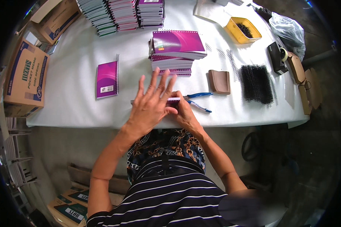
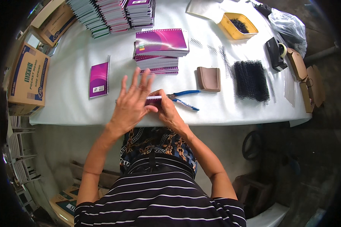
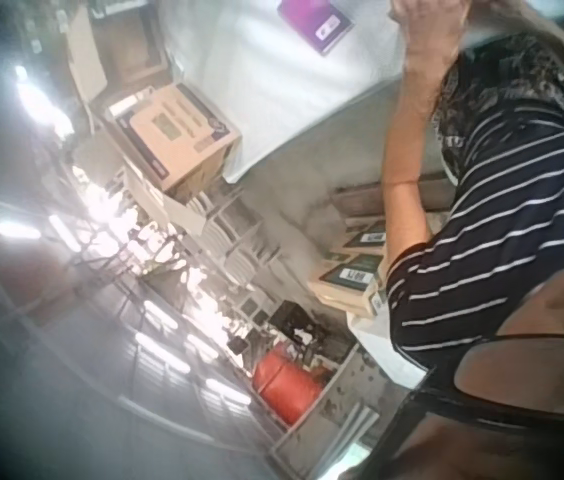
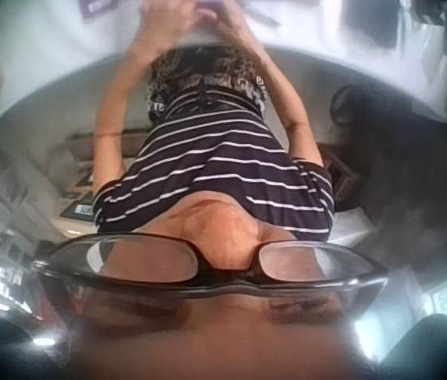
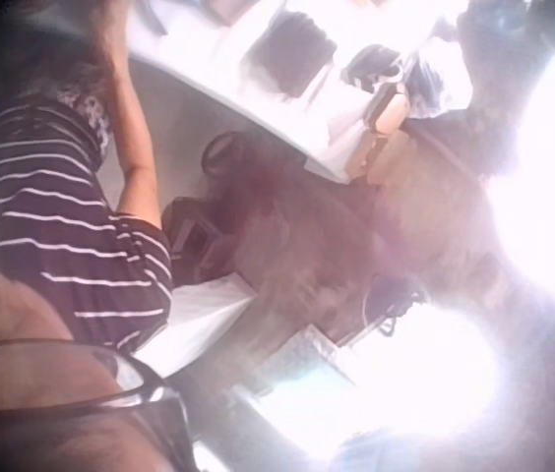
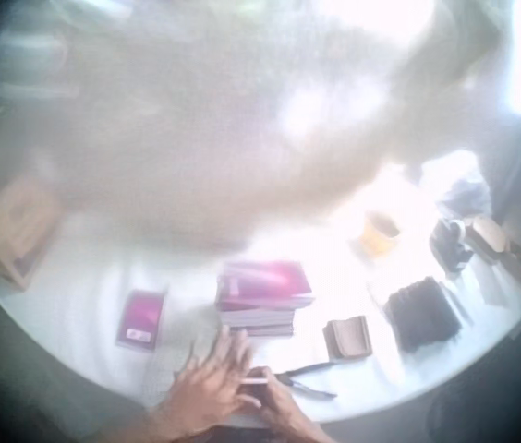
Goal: The person assembles spiral-bound notebooks by inserting metal spiral coils into pre-punched holes in the covers and pages. They use pliers to secure the coils and stack the finished notebooks on the table.
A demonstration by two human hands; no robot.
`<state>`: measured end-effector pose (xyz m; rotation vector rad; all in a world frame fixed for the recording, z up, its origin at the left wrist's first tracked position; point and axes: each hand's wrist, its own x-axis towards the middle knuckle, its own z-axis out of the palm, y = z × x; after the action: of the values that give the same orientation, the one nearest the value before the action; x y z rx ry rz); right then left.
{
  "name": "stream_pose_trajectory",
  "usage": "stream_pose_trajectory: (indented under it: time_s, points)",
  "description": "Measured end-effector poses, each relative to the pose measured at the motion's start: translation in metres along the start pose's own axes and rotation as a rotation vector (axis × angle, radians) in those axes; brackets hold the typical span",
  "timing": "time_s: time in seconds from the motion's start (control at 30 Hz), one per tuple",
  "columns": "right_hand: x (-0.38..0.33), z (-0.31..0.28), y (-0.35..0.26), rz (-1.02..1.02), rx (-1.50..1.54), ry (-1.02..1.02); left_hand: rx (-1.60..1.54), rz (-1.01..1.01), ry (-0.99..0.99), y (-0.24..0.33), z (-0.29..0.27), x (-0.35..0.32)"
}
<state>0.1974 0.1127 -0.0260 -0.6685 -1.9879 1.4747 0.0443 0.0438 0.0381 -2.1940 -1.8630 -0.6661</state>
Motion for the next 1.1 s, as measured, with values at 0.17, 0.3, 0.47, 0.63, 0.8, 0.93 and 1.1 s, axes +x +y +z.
stream_pose_trajectory:
  time_s: [0.17,0.3,0.47,0.63,0.8,0.93,1.1]
  points:
    - [0.034,-0.105,-0.019,-0.048,-0.094,0.024,0.002,0.024,-0.096,-0.002,0.010,-0.002]
    - [0.120,-0.187,0.011,-0.177,-0.478,0.475,-0.031,0.036,-0.109,-0.001,0.009,0.002]
    - [0.165,-0.197,0.082,-0.157,-1.045,0.386,-0.025,0.030,-0.103,0.002,0.010,-0.001]
    - [0.174,-0.213,0.058,-0.519,-0.781,0.553,-0.009,0.009,-0.068,0.002,0.010,-0.002]
    - [0.143,-0.216,-0.020,-0.605,-0.693,0.751,0.000,-0.005,-0.019,0.002,0.017,-0.001]
    - [0.067,-0.153,-0.088,-0.478,-0.552,0.328,-0.025,-0.031,-0.021,0.003,0.016,0.000]
    - [0.013,-0.078,-0.059,-0.133,-0.365,0.118,-0.034,-0.032,-0.050,0.002,0.016,0.003]
